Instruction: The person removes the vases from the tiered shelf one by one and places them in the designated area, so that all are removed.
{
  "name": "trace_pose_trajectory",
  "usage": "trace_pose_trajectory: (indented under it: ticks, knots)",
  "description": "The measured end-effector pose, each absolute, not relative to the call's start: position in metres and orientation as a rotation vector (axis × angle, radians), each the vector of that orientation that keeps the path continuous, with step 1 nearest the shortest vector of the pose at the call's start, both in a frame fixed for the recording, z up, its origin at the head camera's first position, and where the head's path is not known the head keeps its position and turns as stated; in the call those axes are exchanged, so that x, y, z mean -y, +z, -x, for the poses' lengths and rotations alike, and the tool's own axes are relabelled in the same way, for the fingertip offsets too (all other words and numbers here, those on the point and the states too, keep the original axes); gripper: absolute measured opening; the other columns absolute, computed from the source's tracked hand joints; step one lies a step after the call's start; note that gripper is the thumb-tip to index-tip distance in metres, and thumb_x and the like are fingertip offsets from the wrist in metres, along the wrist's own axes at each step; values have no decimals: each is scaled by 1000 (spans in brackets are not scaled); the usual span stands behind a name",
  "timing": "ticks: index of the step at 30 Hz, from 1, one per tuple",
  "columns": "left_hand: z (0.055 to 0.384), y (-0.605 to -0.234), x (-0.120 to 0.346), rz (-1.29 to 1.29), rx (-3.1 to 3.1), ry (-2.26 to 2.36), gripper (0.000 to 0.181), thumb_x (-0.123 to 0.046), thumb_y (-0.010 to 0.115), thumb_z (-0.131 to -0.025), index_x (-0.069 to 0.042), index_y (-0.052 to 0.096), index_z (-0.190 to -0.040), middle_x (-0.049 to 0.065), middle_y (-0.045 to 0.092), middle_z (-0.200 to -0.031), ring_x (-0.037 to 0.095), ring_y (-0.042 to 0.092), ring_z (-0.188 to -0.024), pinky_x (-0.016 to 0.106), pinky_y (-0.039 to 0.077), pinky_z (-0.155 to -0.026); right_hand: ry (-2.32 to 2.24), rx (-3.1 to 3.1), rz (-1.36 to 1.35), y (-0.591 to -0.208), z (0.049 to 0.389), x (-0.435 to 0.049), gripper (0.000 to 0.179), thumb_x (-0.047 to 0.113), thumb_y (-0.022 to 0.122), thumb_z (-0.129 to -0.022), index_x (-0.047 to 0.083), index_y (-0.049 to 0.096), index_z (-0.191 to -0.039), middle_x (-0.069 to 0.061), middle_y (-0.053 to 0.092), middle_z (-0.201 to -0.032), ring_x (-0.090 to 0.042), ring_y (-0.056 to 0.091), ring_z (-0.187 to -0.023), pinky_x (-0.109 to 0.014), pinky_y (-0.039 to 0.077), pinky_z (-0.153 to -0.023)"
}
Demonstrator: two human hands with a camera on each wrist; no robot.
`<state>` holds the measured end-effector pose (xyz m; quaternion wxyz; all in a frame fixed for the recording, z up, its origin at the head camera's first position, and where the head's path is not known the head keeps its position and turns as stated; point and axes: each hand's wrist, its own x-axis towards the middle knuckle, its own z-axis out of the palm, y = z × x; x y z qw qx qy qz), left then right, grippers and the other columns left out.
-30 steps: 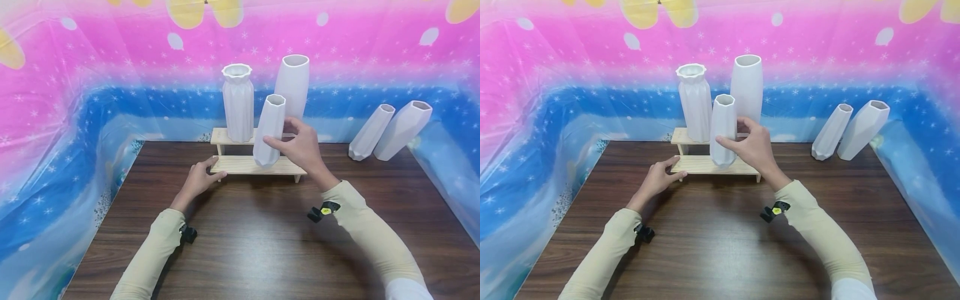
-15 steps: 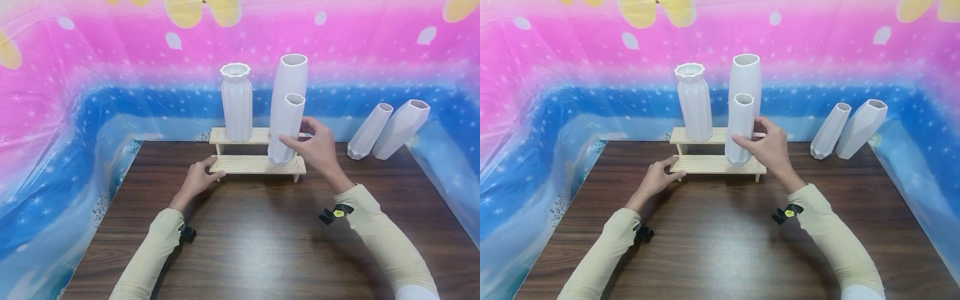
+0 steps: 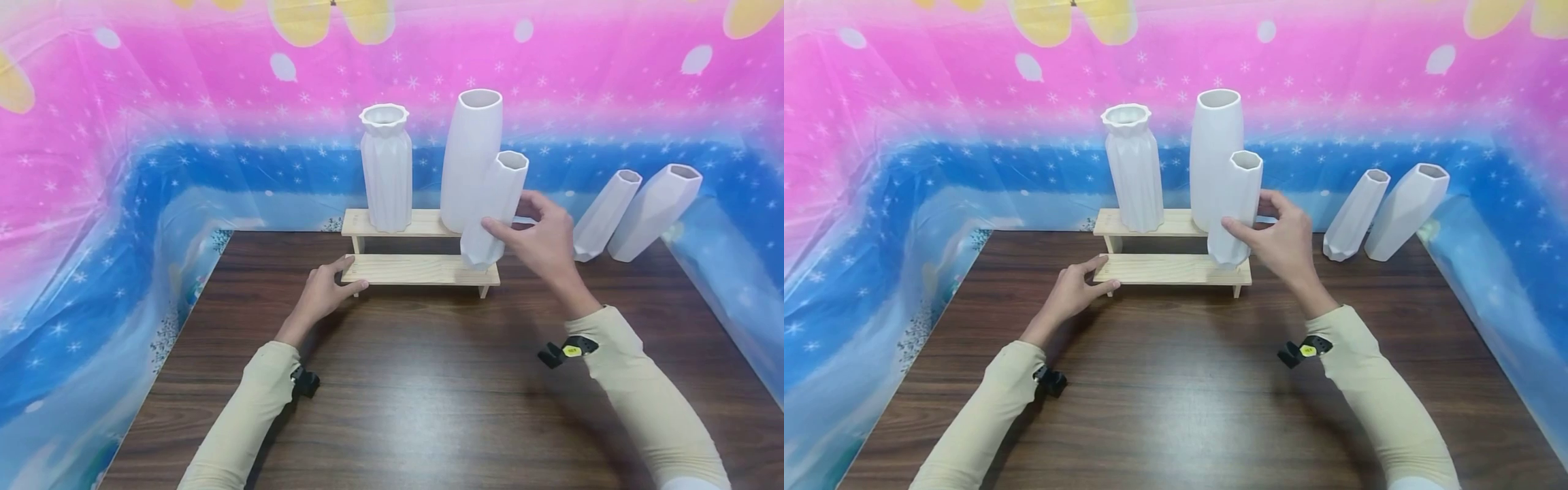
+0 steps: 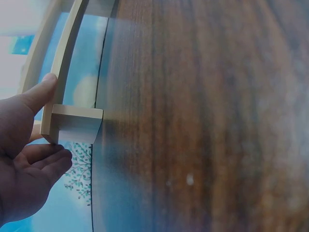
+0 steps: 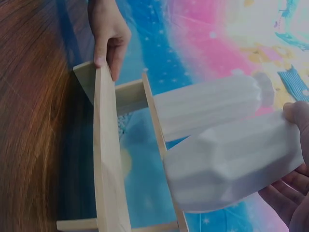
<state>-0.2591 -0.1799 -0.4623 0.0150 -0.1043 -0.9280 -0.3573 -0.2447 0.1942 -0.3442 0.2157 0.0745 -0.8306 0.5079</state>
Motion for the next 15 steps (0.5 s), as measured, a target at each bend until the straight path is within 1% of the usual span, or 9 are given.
trace_pose_trajectory:
  ticks: [3,7,11,13,15]
  knots:
    - [259,-462,180,324,2890,-1107,74,-44,76,-93,-8,50,-152,16,45,-157,34,47,-140,48,45,-97,1390,2301,-192,-345,245,-200,62,36,93,-76,7,70,-126,-9,72,-116,-21,69,-104,-26,58,-79]
    - [259,-461,180,320,2888,-1098,74,-44,76,-92,-8,50,-152,16,45,-157,33,51,-135,47,45,-96,1392,2304,-158,-347,245,-208,62,36,92,-76,7,69,-126,-10,72,-116,-21,69,-104,-25,58,-79]
    - [258,-461,180,319,2884,-1094,74,-43,76,-92,-8,50,-151,16,46,-157,31,55,-126,45,44,-92,1361,2331,-109,-349,245,-216,64,40,91,-77,8,68,-127,-9,71,-117,-20,68,-104,-24,58,-78]
    - [258,-461,180,318,2888,-1096,74,-43,76,-93,-8,50,-152,16,45,-157,30,60,-111,43,44,-88,1344,2335,-89,-351,245,-220,65,40,91,-77,8,68,-128,-10,71,-117,-20,67,-104,-23,57,-78]
    - [258,-461,180,317,2891,-1100,74,-43,76,-93,-8,50,-152,16,45,-157,28,58,-92,41,44,-82,1347,2321,-80,-353,246,-224,65,38,92,-77,6,68,-128,-12,71,-116,-19,67,-102,-21,57,-77]
